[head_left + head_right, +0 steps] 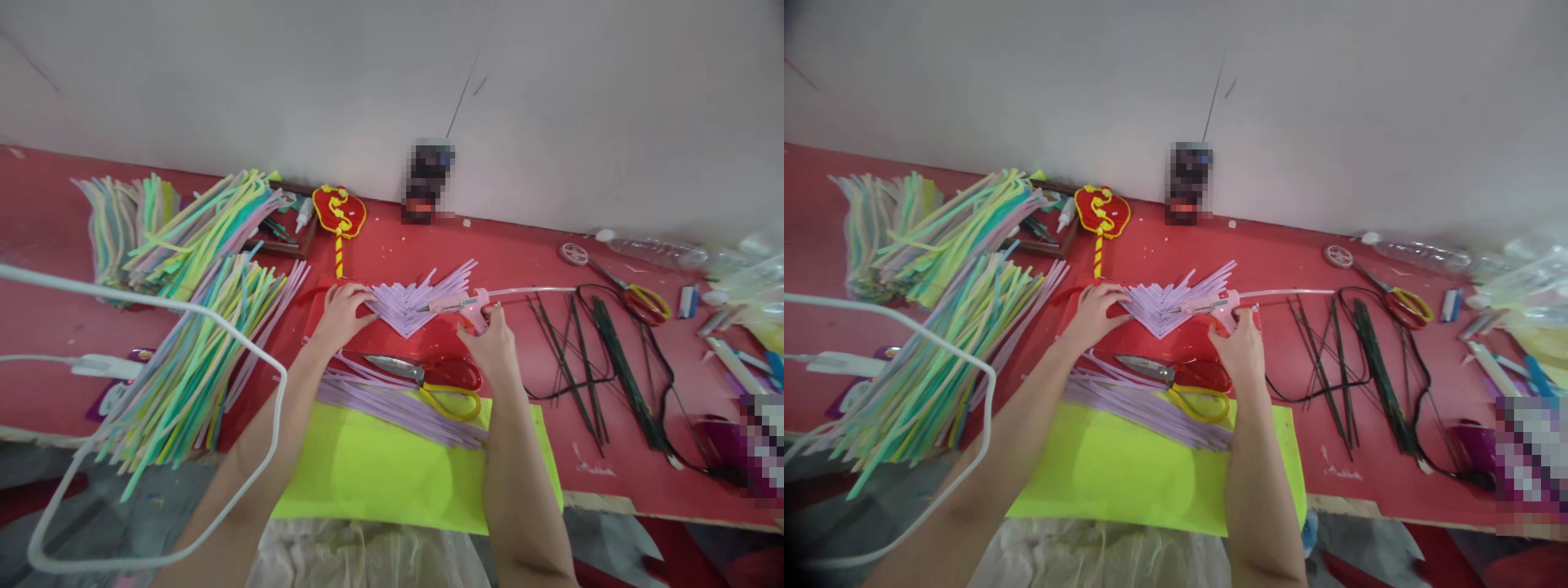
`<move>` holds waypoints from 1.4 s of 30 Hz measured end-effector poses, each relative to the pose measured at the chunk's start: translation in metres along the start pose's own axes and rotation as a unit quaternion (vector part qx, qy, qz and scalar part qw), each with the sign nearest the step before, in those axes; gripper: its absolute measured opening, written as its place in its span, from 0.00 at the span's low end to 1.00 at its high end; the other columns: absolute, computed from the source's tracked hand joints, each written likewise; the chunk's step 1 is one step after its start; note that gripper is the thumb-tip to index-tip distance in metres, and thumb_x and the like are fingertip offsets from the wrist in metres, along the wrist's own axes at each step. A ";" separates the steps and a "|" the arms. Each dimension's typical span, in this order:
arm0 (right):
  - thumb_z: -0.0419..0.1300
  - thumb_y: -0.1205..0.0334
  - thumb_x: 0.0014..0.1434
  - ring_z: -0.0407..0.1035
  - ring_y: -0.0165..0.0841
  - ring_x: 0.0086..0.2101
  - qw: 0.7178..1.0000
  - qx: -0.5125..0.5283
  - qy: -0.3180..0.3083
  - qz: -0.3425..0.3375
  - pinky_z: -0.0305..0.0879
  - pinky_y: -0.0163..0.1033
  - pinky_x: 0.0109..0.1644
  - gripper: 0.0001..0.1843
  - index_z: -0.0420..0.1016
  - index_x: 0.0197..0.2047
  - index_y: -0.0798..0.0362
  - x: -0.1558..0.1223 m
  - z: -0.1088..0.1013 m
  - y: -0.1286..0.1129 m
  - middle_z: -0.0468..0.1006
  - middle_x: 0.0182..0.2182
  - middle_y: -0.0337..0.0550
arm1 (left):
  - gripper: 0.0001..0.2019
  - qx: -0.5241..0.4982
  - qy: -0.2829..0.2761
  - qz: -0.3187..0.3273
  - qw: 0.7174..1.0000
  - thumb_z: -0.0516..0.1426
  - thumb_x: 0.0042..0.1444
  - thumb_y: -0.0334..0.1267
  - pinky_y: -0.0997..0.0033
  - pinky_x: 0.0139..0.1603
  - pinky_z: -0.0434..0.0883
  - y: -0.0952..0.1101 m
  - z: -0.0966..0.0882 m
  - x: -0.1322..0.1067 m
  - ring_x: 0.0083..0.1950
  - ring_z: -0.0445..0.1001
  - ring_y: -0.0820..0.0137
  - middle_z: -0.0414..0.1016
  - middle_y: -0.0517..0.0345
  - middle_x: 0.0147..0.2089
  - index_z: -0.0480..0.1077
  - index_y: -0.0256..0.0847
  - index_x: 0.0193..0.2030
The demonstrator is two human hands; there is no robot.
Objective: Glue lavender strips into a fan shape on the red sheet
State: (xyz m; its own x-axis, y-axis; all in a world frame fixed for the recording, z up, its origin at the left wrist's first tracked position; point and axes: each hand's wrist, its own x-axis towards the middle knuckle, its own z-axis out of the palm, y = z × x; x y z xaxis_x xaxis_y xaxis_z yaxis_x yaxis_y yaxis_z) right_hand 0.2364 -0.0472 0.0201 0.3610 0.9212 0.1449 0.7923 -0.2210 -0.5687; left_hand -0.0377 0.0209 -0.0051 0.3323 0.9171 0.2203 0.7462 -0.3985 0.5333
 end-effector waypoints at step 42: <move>0.59 0.45 0.47 0.57 0.29 0.22 0.988 0.118 -0.102 0.011 0.52 0.35 0.28 0.22 0.59 0.38 0.49 -0.014 0.013 -0.027 0.59 0.20 0.29 | 0.08 -0.029 0.014 -0.034 0.999 0.59 0.55 0.34 0.54 0.67 0.46 -0.006 0.008 0.005 0.56 0.69 0.66 0.73 0.60 0.51 0.74 0.49 0.42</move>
State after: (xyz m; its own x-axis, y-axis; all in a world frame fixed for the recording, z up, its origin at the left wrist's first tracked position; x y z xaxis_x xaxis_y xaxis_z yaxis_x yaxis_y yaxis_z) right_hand 0.2038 -0.0502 0.0233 0.2509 0.9678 -0.0218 0.6407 -0.1829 -0.7457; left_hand -0.0361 0.0276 -0.0139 0.2649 0.9423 0.2048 0.7315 -0.3348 0.5940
